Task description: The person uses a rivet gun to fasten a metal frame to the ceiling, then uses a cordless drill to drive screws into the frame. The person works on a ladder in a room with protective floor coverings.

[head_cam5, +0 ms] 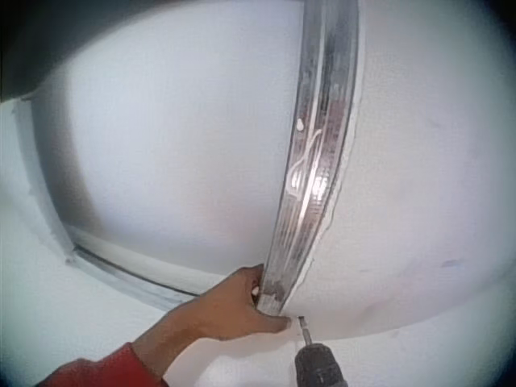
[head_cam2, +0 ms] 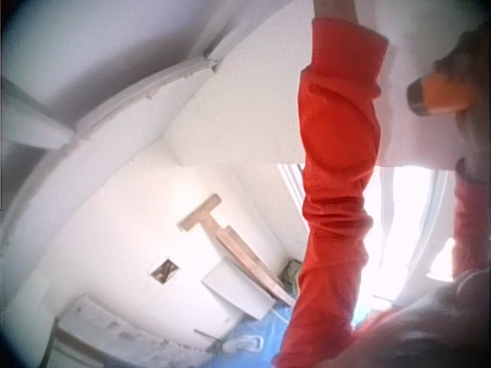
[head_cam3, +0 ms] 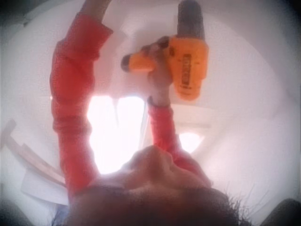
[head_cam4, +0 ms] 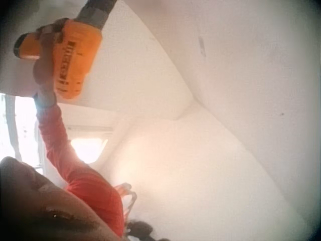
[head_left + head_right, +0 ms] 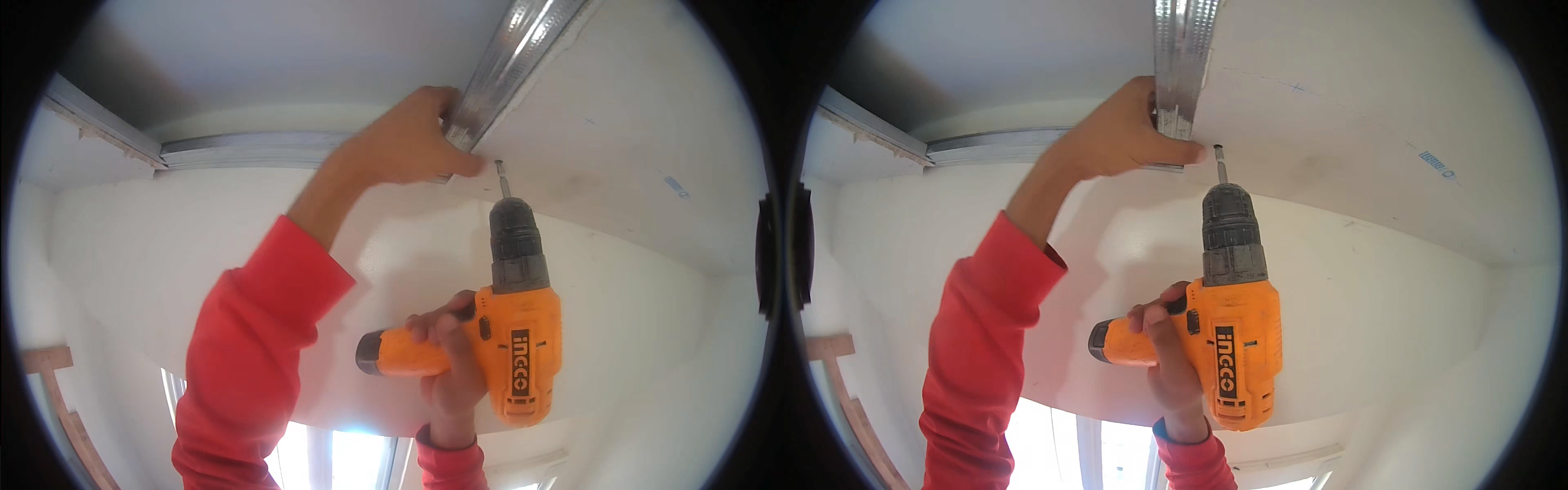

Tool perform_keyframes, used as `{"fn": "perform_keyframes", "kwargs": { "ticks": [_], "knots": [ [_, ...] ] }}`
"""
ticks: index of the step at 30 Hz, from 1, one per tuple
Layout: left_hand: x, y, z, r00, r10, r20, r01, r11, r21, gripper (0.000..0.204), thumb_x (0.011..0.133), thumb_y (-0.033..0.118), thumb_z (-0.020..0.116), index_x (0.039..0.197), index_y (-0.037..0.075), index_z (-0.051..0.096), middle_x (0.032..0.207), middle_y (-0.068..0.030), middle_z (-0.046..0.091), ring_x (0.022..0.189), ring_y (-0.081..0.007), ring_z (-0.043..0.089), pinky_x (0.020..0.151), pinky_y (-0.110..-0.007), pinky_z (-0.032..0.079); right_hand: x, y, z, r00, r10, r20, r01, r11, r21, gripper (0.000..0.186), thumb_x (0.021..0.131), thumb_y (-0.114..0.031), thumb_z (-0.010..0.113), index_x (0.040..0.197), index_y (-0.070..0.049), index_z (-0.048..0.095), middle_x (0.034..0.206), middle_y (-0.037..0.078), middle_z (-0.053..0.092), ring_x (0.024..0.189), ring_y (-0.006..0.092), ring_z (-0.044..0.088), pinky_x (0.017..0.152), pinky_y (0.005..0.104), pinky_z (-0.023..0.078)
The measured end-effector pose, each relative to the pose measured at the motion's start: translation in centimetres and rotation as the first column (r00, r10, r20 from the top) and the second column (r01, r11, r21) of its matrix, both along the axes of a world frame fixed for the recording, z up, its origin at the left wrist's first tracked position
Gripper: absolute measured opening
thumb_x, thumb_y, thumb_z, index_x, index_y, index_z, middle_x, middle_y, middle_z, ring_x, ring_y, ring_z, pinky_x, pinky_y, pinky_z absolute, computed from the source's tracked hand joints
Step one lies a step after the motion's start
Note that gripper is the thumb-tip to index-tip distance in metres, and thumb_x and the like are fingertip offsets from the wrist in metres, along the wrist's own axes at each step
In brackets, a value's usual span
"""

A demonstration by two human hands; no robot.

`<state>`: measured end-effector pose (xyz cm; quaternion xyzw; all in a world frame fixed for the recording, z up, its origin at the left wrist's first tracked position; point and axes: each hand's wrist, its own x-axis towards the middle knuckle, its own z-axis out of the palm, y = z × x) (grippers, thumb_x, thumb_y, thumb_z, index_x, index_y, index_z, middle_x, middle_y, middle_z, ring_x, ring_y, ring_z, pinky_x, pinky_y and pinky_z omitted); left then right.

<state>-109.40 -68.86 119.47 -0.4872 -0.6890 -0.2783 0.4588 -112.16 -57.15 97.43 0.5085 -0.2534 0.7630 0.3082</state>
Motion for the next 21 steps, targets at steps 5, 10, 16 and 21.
{"fn": "perform_keyframes", "kwargs": {
  "ticks": [5, 10, 16, 21],
  "knots": [
    [0.4, -0.8, 1.3, 0.998, 0.048, -0.036, -0.051, 0.992, -0.111, 0.060, 0.073, 0.017, 0.086, 0.125, -0.004, 0.064, 0.116, -0.0125, 0.070, 0.106, -0.0236, 0.065, 0.097, -0.036, 0.050, -0.3, 0.0, -0.4, 0.998, 0.055, -0.021, -0.055, 0.998, -0.011, 0.044, 0.090, 0.011, 0.056, 0.129, -0.009, 0.048, 0.101, 0.007, 0.062, 0.072, 0.0221, 0.063, 0.075, 0.0442, 0.056],
    [0.3, -0.4, 0.9, 0.992, 0.082, -0.097, -0.088, 0.994, -0.060, 0.061, 0.074, 0.018, 0.086, 0.127, -0.003, 0.063, 0.117, -0.0126, 0.070, 0.112, -0.0246, 0.063, 0.101, -0.037, 0.048, -1.4, 0.4, -0.2, 0.997, 0.014, -0.076, -0.011, 0.999, 0.036, 0.041, 0.091, 0.011, 0.055, 0.127, -0.008, 0.048, 0.105, 0.007, 0.061, 0.073, 0.0218, 0.064, 0.076, 0.0443, 0.057],
    [0.6, 0.1, 0.8, 0.995, 0.030, -0.095, -0.033, 0.999, -0.039, 0.071, 0.068, 0.028, 0.084, 0.123, -0.010, 0.063, 0.109, -0.0179, 0.070, 0.100, -0.0272, 0.065, 0.093, -0.035, 0.050, -1.9, 0.3, -0.1, 0.996, 0.047, -0.078, -0.044, 0.998, 0.044, 0.031, 0.092, 0.008, 0.057, 0.120, -0.005, 0.050, 0.102, 0.008, 0.061, 0.074, 0.0207, 0.065, 0.077, 0.0441, 0.057],
    [1.2, 0.1, 0.9, 0.994, 0.107, -0.017, -0.108, 0.992, -0.069, 0.049, 0.076, 0.024, 0.084, 0.118, 0.001, 0.072, 0.112, -0.0108, 0.073, 0.109, -0.0228, 0.066, 0.100, -0.035, 0.049, -1.6, 0.2, 0.0, 0.998, 0.021, -0.064, -0.018, 0.999, 0.045, 0.029, 0.093, 0.007, 0.058, 0.119, -0.004, 0.051, 0.102, 0.008, 0.061, 0.074, 0.0214, 0.065, 0.076, 0.0427, 0.058]
  ]
}}
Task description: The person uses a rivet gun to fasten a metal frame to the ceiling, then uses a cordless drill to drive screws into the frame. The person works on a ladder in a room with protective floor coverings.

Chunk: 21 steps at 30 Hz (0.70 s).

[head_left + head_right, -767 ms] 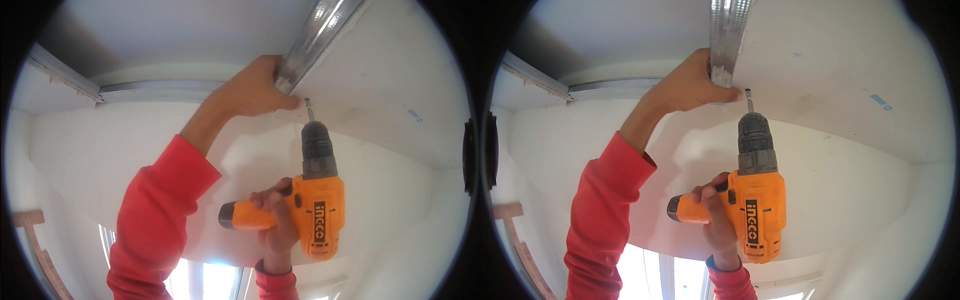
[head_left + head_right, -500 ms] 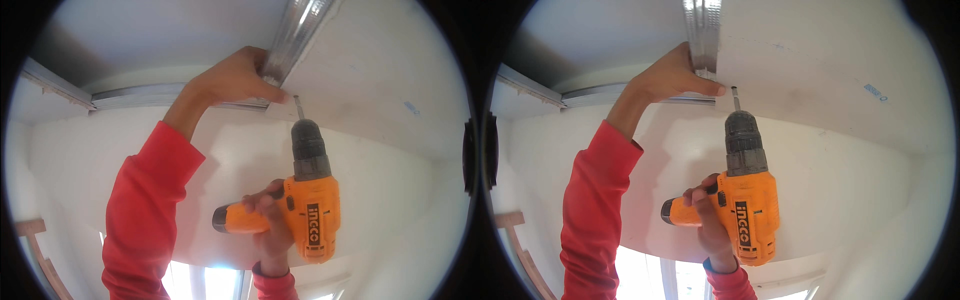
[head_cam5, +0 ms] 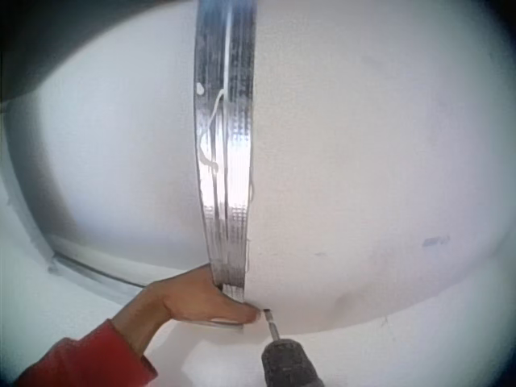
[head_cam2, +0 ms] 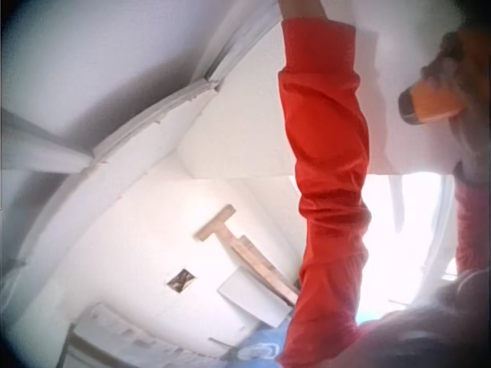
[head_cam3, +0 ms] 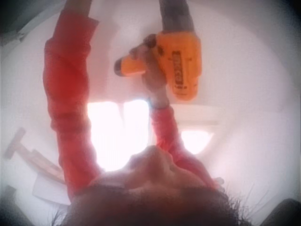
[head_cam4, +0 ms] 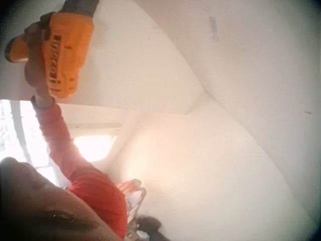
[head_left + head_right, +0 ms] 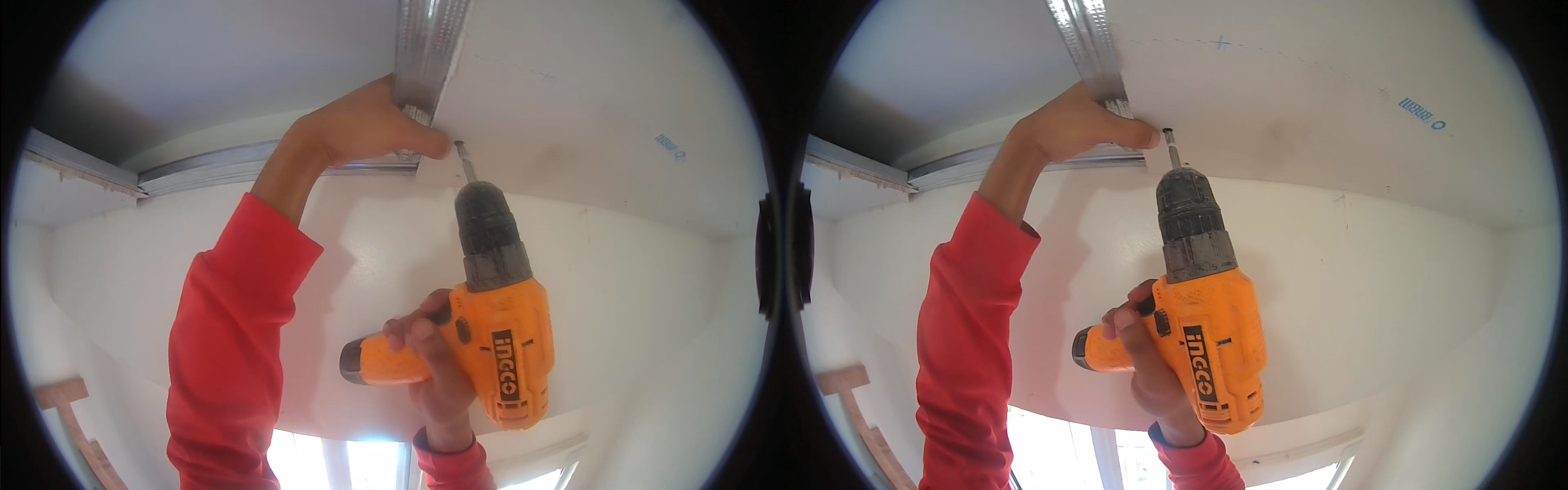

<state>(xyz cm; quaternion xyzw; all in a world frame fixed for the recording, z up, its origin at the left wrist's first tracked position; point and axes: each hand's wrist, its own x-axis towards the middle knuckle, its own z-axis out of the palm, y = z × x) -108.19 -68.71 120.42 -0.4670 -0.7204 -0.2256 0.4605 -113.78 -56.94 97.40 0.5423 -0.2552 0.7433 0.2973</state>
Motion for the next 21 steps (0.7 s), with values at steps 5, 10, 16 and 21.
{"fn": "perform_keyframes", "kwargs": {
  "ticks": [5, 10, 16, 21],
  "knots": [
    [0.1, -0.1, -0.2, 0.998, -0.056, 0.041, 0.057, 0.998, -0.023, 0.048, 0.076, 0.021, 0.085, 0.118, 0.001, 0.072, 0.109, -0.0093, 0.073, 0.102, -0.0204, 0.068, 0.094, -0.034, 0.052, 0.3, 0.0, 0.1, 0.999, -0.035, -0.015, 0.035, 0.999, -0.013, 0.031, 0.092, 0.007, 0.059, 0.119, -0.004, 0.051, 0.101, 0.009, 0.061, 0.074, 0.0213, 0.066, 0.075, 0.0426, 0.059],
    [0.2, -0.2, -0.4, 0.989, -0.142, 0.051, 0.144, 0.989, -0.035, 0.045, 0.077, 0.019, 0.086, 0.115, 0.001, 0.073, 0.105, -0.0075, 0.073, 0.098, -0.0190, 0.068, 0.091, -0.033, 0.053, 0.4, 0.0, 0.1, 0.999, -0.053, 0.009, 0.053, 0.999, 0.008, 0.030, 0.091, 0.007, 0.060, 0.117, -0.005, 0.052, 0.097, 0.009, 0.062, 0.072, 0.0206, 0.066, 0.073, 0.0414, 0.059],
    [0.3, -0.1, -0.5, 0.984, -0.151, 0.096, 0.153, 0.988, -0.012, 0.044, 0.076, 0.016, 0.084, 0.115, 0.001, 0.072, 0.107, -0.0080, 0.072, 0.100, -0.0203, 0.066, 0.093, -0.034, 0.052, 0.6, -0.1, 0.2, 0.999, -0.041, 0.015, 0.041, 0.999, 0.009, 0.031, 0.090, 0.006, 0.063, 0.117, -0.006, 0.052, 0.092, 0.007, 0.062, 0.070, 0.0194, 0.066, 0.072, 0.0388, 0.059],
    [0.4, -0.4, -0.3, 0.977, -0.167, 0.131, 0.170, 0.985, -0.016, 0.045, 0.075, 0.015, 0.083, 0.116, 0.000, 0.072, 0.111, -0.0095, 0.071, 0.105, -0.0231, 0.064, 0.096, -0.035, 0.050, 1.2, -0.2, 0.1, 0.998, -0.058, 0.020, 0.058, 0.998, -0.029, 0.031, 0.090, 0.005, 0.064, 0.117, -0.006, 0.052, 0.093, 0.007, 0.062, 0.069, 0.0185, 0.066, 0.071, 0.0383, 0.059]
  ]
}}
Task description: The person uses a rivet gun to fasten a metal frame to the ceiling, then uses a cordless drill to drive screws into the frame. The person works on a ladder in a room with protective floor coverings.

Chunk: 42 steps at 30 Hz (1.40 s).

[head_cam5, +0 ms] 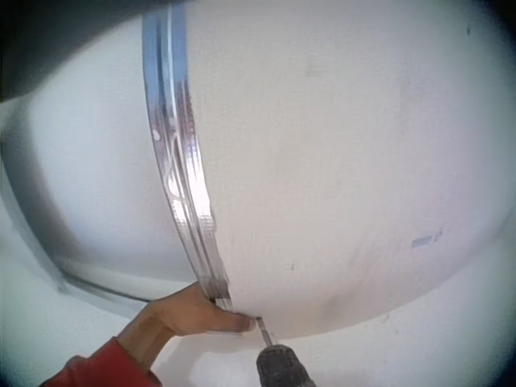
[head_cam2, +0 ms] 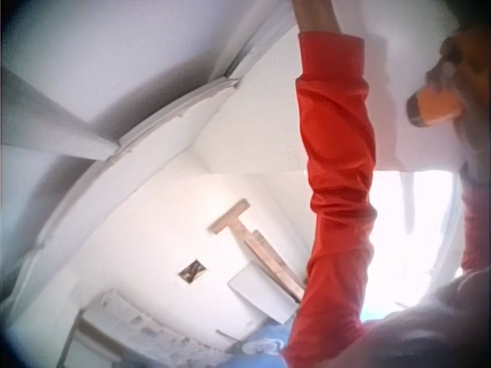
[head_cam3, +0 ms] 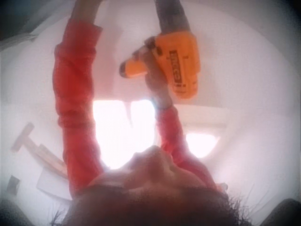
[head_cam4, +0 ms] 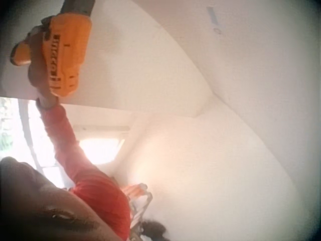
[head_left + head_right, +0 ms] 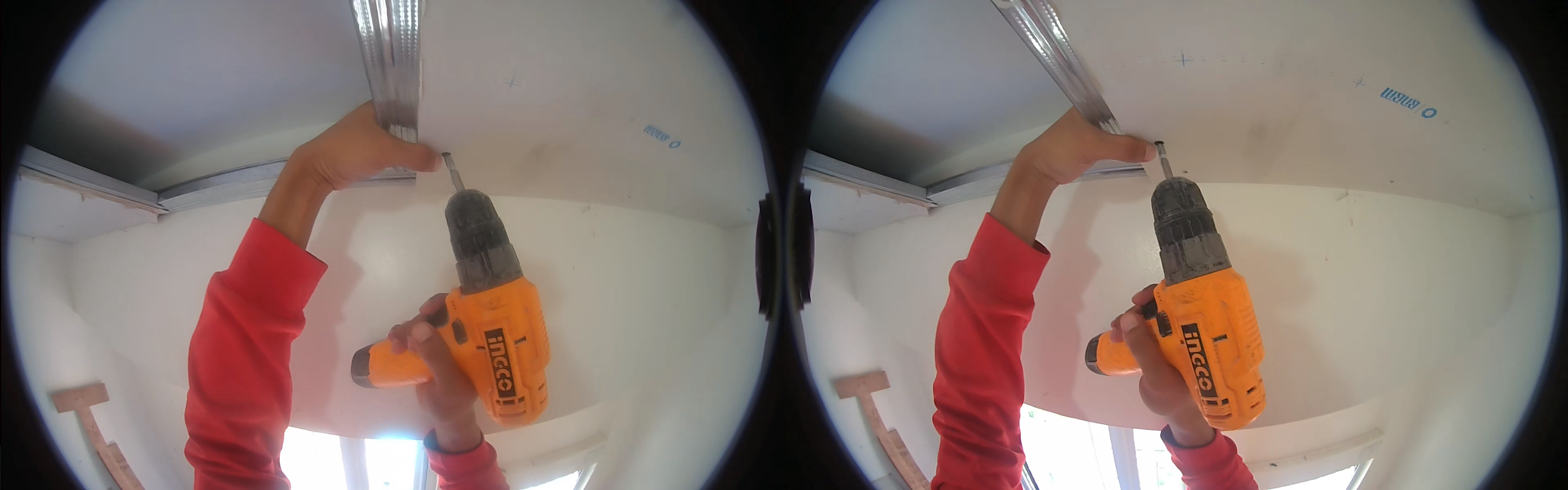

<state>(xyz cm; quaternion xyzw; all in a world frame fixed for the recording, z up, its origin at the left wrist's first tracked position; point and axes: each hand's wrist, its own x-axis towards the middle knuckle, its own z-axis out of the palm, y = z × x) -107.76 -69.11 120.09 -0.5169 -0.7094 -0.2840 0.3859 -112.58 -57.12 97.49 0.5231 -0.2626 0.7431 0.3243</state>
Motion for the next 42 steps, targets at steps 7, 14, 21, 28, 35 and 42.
{"fn": "perform_keyframes", "kwargs": {
  "ticks": [7, 14, 21, 28, 35, 42],
  "knots": [
    [-0.3, -2.1, 1.6, 0.957, -0.229, 0.180, 0.245, 0.967, -0.070, 0.082, 0.076, 0.034, 0.088, 0.144, 0.002, 0.053, 0.136, -0.0120, 0.062, 0.121, -0.0270, 0.061, 0.103, -0.041, 0.051, 0.0, 0.2, 0.2, 0.997, 0.070, 0.032, -0.071, 0.997, 0.028, 0.035, 0.090, 0.008, 0.063, 0.119, -0.007, 0.052, 0.102, 0.006, 0.060, 0.070, 0.0190, 0.065, 0.070, 0.0394, 0.059],
    [-1.0, -0.6, 1.3, 0.669, -0.699, 0.251, 0.629, 0.713, 0.310, 0.060, 0.099, 0.051, 0.057, 0.134, 0.003, 0.057, 0.123, -0.0075, 0.062, 0.111, -0.0216, 0.062, 0.094, -0.040, 0.054, 0.1, -0.5, -0.7, 0.987, 0.159, 0.032, -0.160, 0.987, 0.030, 0.039, 0.090, 0.011, 0.060, 0.122, -0.009, 0.051, 0.107, 0.006, 0.059, 0.074, 0.0194, 0.064, 0.072, 0.0414, 0.058],
    [-0.8, -0.5, 1.9, 0.742, -0.628, 0.235, 0.573, 0.776, 0.264, 0.034, 0.103, 0.034, 0.056, 0.116, 0.004, 0.067, 0.100, -0.0045, 0.068, 0.088, -0.0176, 0.067, 0.078, -0.034, 0.057, -0.3, -0.3, -0.7, 0.982, 0.189, 0.014, -0.190, 0.981, 0.046, 0.037, 0.090, 0.010, 0.061, 0.121, -0.008, 0.051, 0.105, 0.006, 0.060, 0.074, 0.0200, 0.065, 0.073, 0.0409, 0.058],
    [-0.9, -0.3, 2.4, 0.802, -0.550, 0.233, 0.514, 0.834, 0.200, 0.040, 0.103, 0.035, 0.057, 0.128, 0.004, 0.063, 0.112, -0.0074, 0.069, 0.098, -0.0208, 0.070, 0.083, -0.039, 0.061, -0.8, 0.2, -0.5, 0.985, 0.170, 0.022, -0.171, 0.983, 0.067, 0.036, 0.089, 0.009, 0.061, 0.120, -0.008, 0.051, 0.105, 0.007, 0.060, 0.075, 0.0200, 0.065, 0.073, 0.0400, 0.058],
    [-1.8, 0.5, 1.7, 0.824, -0.550, 0.136, 0.496, 0.816, 0.297, 0.044, 0.105, 0.037, 0.051, 0.130, 0.002, 0.061, 0.114, -0.0079, 0.069, 0.101, -0.0215, 0.070, 0.084, -0.039, 0.061, -1.5, 0.3, -0.4, 0.985, 0.174, 0.016, -0.175, 0.980, 0.097, 0.036, 0.089, 0.010, 0.060, 0.120, -0.008, 0.051, 0.106, 0.007, 0.059, 0.075, 0.0194, 0.064, 0.071, 0.0400, 0.058],
    [-3.0, 0.8, 1.6, 0.745, -0.661, 0.093, 0.606, 0.729, 0.319, 0.044, 0.108, 0.037, 0.044, 0.126, 0.002, 0.061, 0.110, -0.0074, 0.068, 0.097, -0.0207, 0.069, 0.080, -0.038, 0.060, -1.5, 0.2, -0.5, 0.977, 0.214, 0.009, -0.214, 0.975, 0.066, 0.036, 0.090, 0.010, 0.060, 0.119, -0.009, 0.051, 0.106, 0.006, 0.058, 0.074, 0.0185, 0.063, 0.071, 0.0396, 0.058]
  ]
}}
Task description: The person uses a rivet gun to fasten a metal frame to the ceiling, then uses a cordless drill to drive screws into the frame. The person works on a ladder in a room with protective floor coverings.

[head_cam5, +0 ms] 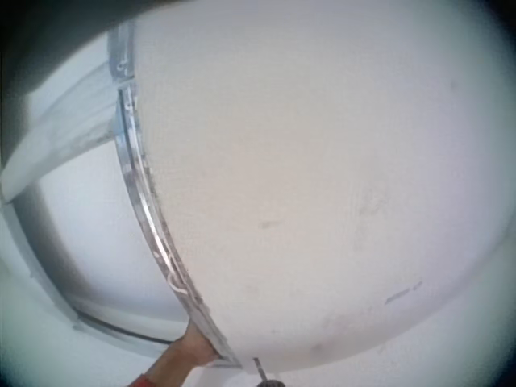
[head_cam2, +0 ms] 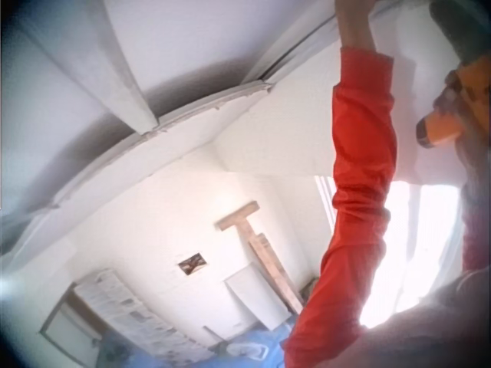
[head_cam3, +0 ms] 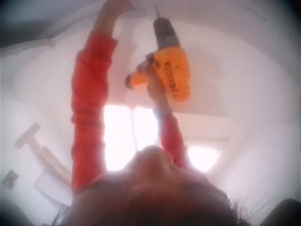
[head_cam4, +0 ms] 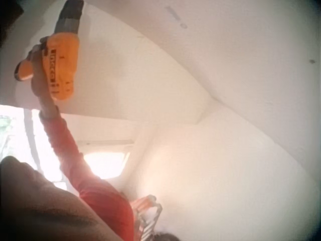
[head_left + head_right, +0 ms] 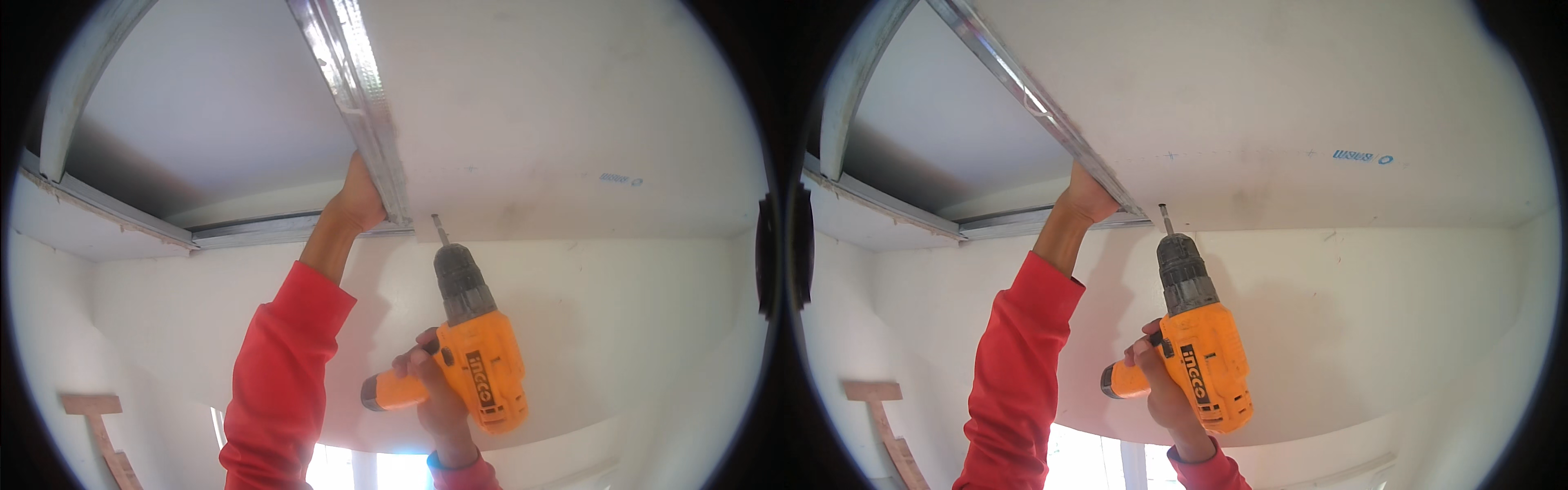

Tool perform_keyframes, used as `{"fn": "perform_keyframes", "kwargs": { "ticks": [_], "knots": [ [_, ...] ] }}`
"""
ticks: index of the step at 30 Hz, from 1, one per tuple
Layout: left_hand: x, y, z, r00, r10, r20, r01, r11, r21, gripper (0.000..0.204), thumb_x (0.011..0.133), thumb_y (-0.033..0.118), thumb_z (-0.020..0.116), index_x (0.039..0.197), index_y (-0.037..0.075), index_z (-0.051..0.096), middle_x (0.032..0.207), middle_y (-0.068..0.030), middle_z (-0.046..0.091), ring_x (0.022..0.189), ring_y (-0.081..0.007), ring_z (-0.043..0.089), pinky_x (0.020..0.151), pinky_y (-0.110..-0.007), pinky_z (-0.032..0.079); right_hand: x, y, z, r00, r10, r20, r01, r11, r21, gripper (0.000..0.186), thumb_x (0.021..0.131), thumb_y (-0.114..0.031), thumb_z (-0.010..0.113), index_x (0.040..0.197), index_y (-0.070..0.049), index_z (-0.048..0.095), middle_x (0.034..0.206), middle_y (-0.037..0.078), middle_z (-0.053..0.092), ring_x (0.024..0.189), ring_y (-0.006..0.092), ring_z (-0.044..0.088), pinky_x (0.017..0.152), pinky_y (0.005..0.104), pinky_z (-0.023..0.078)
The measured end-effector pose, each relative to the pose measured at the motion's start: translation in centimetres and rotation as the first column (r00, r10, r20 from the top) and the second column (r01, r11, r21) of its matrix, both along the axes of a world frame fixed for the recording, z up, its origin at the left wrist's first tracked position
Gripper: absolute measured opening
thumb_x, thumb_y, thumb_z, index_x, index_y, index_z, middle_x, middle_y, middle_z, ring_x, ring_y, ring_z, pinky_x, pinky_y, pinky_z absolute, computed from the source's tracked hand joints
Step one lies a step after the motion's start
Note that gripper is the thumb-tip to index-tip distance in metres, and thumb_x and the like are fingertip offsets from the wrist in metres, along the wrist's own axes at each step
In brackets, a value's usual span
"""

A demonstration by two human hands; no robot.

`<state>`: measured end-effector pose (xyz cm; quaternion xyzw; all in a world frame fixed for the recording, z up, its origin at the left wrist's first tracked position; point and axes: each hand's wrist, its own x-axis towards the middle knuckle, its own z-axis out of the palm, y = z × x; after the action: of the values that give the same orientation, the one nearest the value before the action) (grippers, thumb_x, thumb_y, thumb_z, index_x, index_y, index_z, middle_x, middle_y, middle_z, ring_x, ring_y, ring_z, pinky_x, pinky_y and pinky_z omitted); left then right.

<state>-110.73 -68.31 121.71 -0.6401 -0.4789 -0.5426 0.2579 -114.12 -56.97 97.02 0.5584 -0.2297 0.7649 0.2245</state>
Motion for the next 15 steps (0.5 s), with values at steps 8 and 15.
{"fn": "perform_keyframes", "kwargs": {
  "ticks": [8, 15],
  "knots": [
    [0.2, 0.2, -0.7, 0.949, 0.292, -0.121, -0.286, 0.956, 0.063, 0.054, 0.106, 0.047, 0.046, 0.139, 0.005, 0.052, 0.133, -0.0091, 0.060, 0.116, -0.0247, 0.062, 0.096, -0.045, 0.054, -0.1, -0.6, 0.0, 0.998, 0.057, 0.041, -0.055, 0.998, -0.033, 0.034, 0.089, 0.007, 0.064, 0.117, -0.009, 0.053, 0.100, 0.005, 0.060, 0.072, 0.0181, 0.065, 0.070, 0.0382, 0.059],
    [4.5, -1.2, -3.5, 0.972, -0.019, -0.234, 0.012, 0.999, -0.030, 0.053, 0.095, 0.027, 0.071, 0.137, 0.000, 0.052, 0.131, -0.0085, 0.061, 0.116, -0.0233, 0.061, 0.102, -0.039, 0.049, 0.1, -1.0, 0.1, 0.993, 0.099, 0.071, -0.094, 0.994, -0.064, 0.035, 0.089, 0.007, 0.064, 0.118, -0.009, 0.053, 0.100, 0.005, 0.060, 0.071, 0.0180, 0.064, 0.070, 0.0382, 0.059]
  ]
}}
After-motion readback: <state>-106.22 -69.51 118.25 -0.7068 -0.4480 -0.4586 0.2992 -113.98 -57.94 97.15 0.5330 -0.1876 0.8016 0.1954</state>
